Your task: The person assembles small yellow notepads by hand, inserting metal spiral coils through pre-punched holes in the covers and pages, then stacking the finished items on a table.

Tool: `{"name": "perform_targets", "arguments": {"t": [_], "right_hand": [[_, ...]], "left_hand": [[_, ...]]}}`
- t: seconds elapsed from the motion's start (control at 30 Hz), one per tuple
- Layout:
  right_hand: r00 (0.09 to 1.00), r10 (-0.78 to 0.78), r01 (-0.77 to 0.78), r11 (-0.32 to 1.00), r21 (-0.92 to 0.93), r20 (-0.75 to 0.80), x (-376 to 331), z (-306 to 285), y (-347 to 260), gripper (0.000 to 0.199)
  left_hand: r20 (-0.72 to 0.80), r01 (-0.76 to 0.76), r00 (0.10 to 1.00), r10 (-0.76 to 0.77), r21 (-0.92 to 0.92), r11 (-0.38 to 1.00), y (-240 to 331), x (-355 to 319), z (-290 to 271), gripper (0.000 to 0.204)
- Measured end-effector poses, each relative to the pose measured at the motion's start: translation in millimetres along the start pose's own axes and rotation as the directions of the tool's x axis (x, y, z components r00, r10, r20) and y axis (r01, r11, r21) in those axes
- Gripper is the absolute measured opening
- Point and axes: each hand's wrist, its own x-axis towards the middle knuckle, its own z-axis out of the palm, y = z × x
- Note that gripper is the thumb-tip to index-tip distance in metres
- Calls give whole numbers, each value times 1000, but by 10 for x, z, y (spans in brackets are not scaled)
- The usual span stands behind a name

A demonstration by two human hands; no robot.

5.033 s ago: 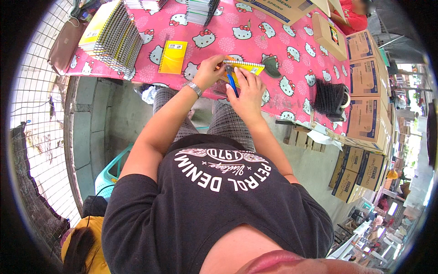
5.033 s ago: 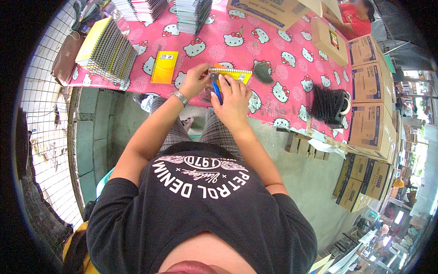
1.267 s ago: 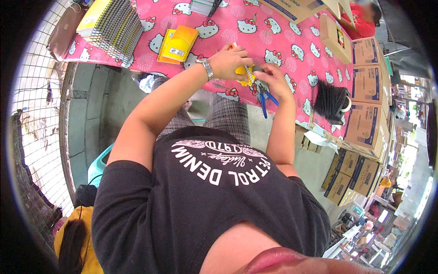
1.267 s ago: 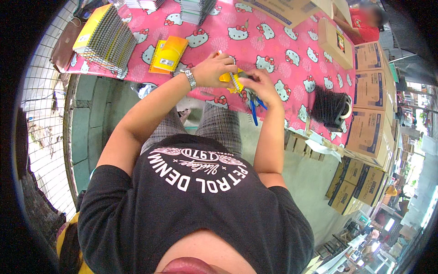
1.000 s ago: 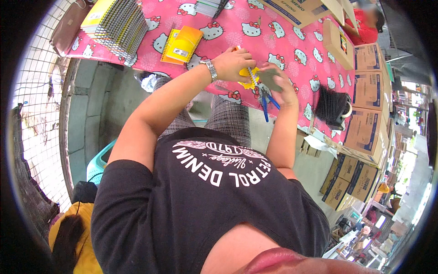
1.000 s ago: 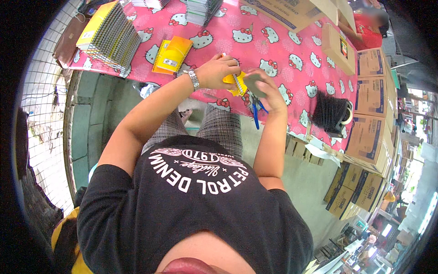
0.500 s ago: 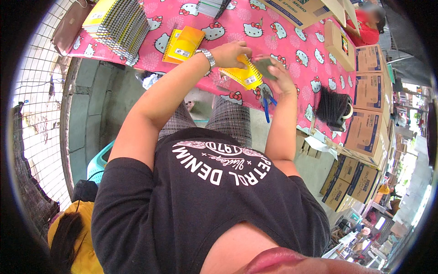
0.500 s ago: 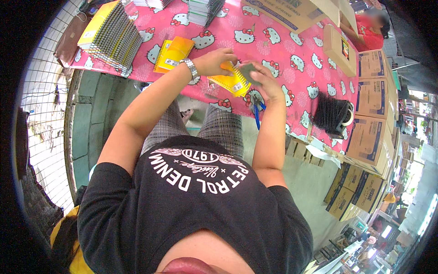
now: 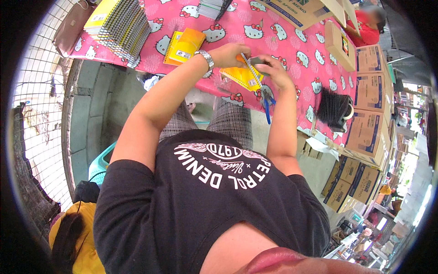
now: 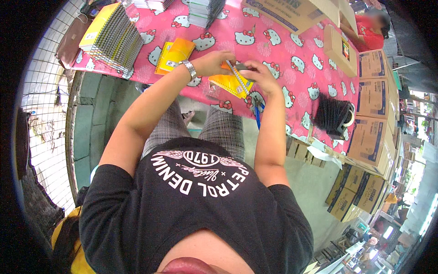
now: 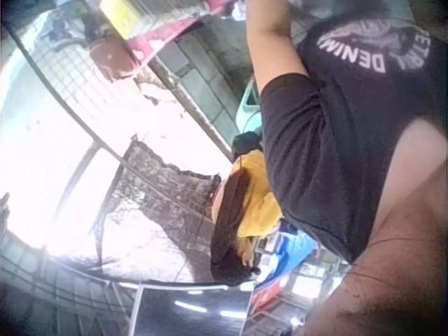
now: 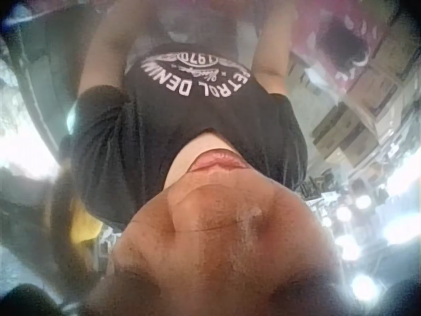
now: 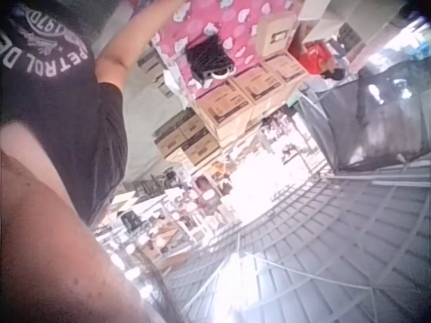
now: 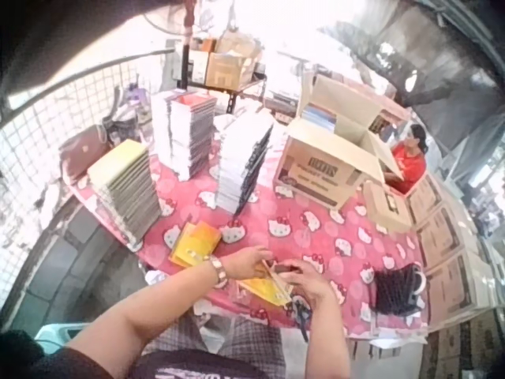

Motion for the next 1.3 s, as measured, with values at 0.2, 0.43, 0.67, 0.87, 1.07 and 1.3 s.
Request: {"name": "perform_targets", "arguments": {"t": [0.2, 0.43, 0.67, 0.87, 1.07, 1.3], "right_hand": [[996, 38, -47, 993, -105, -83, -5, 79, -39, 31], [923, -63, -183, 795, -578, -379, 31, -242, 198, 46], [737, -376, -243, 628, -739, -562, -815, -275, 759, 63], [760, -396, -382, 371, -846, -516, -1332, 643, 1048, 57], [717, -564, -13, 577, -817, -410, -786, 1094, 265, 51], [735, -582, -130, 383, -914, -348, -433, 1174, -21, 49]], "left_hand": [[-20, 52, 998, -53, -48, 997, 5, -39, -34, 30], [-83, 140, 985, -148, -94, 986, -29, -58, -39, 27], [-240, 349, 892, -383, -171, 921, 65, -325, 118, 25], [-607, 141, 769, -202, -148, 979, 132, -350, 414, 22], [-480, 340, 774, -413, -235, 910, 138, -418, 391, 24], [-427, 341, 799, -423, -257, 904, 163, -449, 369, 17]]}}
